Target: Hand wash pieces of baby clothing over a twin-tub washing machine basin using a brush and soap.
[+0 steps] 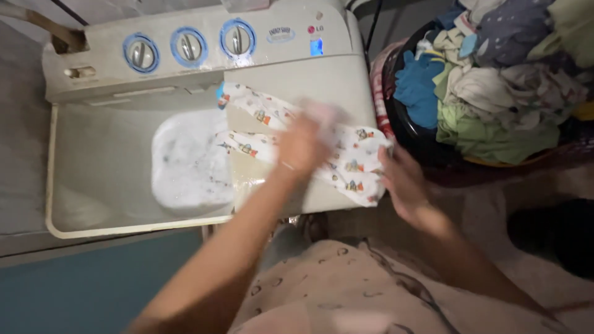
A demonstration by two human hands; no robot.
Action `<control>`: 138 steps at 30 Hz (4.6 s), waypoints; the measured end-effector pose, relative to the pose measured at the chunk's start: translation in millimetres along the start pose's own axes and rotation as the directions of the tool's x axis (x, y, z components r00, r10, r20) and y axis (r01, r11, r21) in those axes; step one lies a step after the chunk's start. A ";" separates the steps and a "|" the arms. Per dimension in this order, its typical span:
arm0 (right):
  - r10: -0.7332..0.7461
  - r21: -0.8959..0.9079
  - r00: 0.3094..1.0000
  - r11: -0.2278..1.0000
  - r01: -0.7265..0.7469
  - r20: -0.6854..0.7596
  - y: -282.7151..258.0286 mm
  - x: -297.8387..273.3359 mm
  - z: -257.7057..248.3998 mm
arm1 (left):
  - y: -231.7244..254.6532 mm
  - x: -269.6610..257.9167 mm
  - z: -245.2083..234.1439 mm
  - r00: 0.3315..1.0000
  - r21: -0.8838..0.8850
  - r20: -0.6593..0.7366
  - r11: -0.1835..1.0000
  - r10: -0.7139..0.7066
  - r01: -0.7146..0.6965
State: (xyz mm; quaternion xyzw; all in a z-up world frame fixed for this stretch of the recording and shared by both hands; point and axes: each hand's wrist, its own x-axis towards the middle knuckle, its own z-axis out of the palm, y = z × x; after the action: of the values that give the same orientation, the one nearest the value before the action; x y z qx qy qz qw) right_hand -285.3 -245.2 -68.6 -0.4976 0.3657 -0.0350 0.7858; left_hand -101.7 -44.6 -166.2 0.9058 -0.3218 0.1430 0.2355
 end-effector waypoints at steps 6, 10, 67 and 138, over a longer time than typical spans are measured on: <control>-0.089 0.047 0.984 0.994 0.097 -0.151 40.3 24.7 -58.4 | -11.2 47.9 -158.3 0.941 0.012 0.254 0.973 -0.224 0.229; 0.013 0.060 0.989 0.998 -0.004 -0.151 19.4 3.3 -17.0 | 6.8 23.6 -113.7 0.991 0.057 -0.085 0.993 -0.102 0.107; -0.010 0.347 0.988 0.937 -0.045 0.154 61.7 92.1 -64.3 | -22.3 20.0 -53.6 0.991 0.080 -0.134 0.997 0.030 -0.019; -0.101 -0.276 0.992 0.954 0.118 0.077 -12.5 17.0 -22.8 | -71.7 -6.8 -115.6 0.984 0.066 -0.018 0.982 -0.176 0.177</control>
State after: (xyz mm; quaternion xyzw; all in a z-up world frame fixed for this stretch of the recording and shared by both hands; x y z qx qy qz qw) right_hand -282.9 -275.9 -73.1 -0.6241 0.3141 -0.0108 0.7154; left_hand -72.7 67.8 -94.9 0.9373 -0.2336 0.1380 0.2188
